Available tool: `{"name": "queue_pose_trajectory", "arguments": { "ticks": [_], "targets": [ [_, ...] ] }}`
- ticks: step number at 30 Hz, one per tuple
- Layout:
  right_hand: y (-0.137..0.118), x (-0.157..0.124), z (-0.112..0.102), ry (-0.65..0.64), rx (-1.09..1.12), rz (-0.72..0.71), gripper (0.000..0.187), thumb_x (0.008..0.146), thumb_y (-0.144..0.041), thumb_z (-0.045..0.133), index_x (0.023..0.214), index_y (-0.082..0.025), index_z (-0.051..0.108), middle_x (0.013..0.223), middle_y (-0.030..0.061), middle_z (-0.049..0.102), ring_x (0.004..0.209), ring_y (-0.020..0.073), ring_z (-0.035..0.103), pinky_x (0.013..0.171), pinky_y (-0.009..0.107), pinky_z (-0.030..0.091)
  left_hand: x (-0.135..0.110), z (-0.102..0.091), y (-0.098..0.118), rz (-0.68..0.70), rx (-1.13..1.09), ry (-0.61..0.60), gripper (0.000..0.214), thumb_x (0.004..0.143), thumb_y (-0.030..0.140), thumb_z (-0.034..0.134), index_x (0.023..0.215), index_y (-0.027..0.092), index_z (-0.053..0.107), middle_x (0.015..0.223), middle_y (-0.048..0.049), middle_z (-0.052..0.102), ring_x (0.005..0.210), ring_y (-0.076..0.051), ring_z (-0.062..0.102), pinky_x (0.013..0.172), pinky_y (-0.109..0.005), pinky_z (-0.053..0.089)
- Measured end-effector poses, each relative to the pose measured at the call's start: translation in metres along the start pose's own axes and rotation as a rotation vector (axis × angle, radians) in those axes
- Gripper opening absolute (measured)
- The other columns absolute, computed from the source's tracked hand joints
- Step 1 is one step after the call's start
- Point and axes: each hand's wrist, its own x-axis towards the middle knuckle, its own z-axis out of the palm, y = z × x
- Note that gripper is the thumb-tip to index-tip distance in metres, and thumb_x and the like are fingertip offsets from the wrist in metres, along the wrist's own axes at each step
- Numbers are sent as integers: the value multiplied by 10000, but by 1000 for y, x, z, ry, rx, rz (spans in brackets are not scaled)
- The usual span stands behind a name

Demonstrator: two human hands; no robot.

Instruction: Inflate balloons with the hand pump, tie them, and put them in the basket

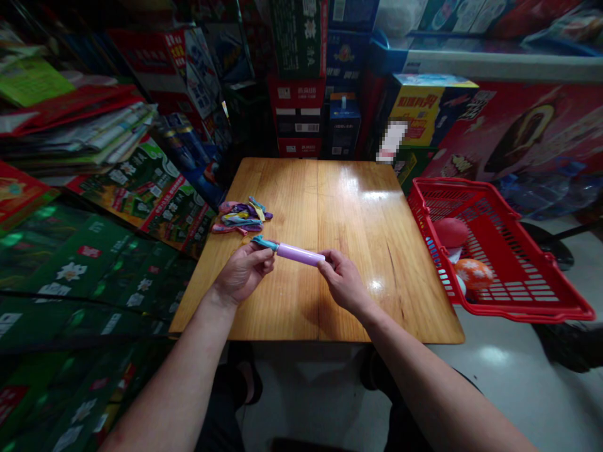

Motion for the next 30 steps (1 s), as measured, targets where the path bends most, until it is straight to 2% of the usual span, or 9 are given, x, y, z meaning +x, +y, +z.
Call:
{"name": "queue_pose_trajectory", "arguments": {
  "ticks": [3,9,15,19,25,30],
  "targets": [
    [-1,0,0,-4,-22,-20,193,944,-332,544,978,-203,683,799,18,643,696,166,562,632,292,419,3,-1,0,40,32,40,154,726,133,796,865,114,733,702,-32,610,600,-92,529,548,-197,437],
    [0,-3,3,-3,-56,-65,203,962,-340,537,1025,-207,677,847,29,662,738,175,579,673,307,435,0,3,-3,116,109,43,202,716,138,810,899,127,726,728,-24,622,594,-93,542,542,-201,427],
    [1,-3,3,-30,-46,-80,185,956,-317,542,1044,-211,666,856,25,665,736,171,579,671,300,438,-3,2,-3,95,9,37,211,698,95,811,869,152,703,767,-12,632,631,-96,569,569,-205,451],
    [0,-2,1,-25,-47,-110,179,935,-278,563,1062,-211,669,864,25,665,734,165,580,669,294,437,-1,-1,-5,46,-21,0,174,736,109,801,883,136,713,763,-15,624,640,-97,577,568,-205,458],
    [6,-1,5,-43,-8,-154,207,880,-253,643,1082,-223,677,843,14,649,723,155,572,661,289,433,4,3,-17,-26,-255,148,214,733,163,839,900,164,706,753,21,608,610,-70,556,507,-177,417],
    [14,3,13,-50,136,-54,237,849,-278,703,1081,-226,697,797,0,628,694,146,558,628,283,416,9,4,-27,-59,-311,193,211,764,168,822,941,194,711,890,-3,688,776,-114,656,572,-192,479]
  ]
}}
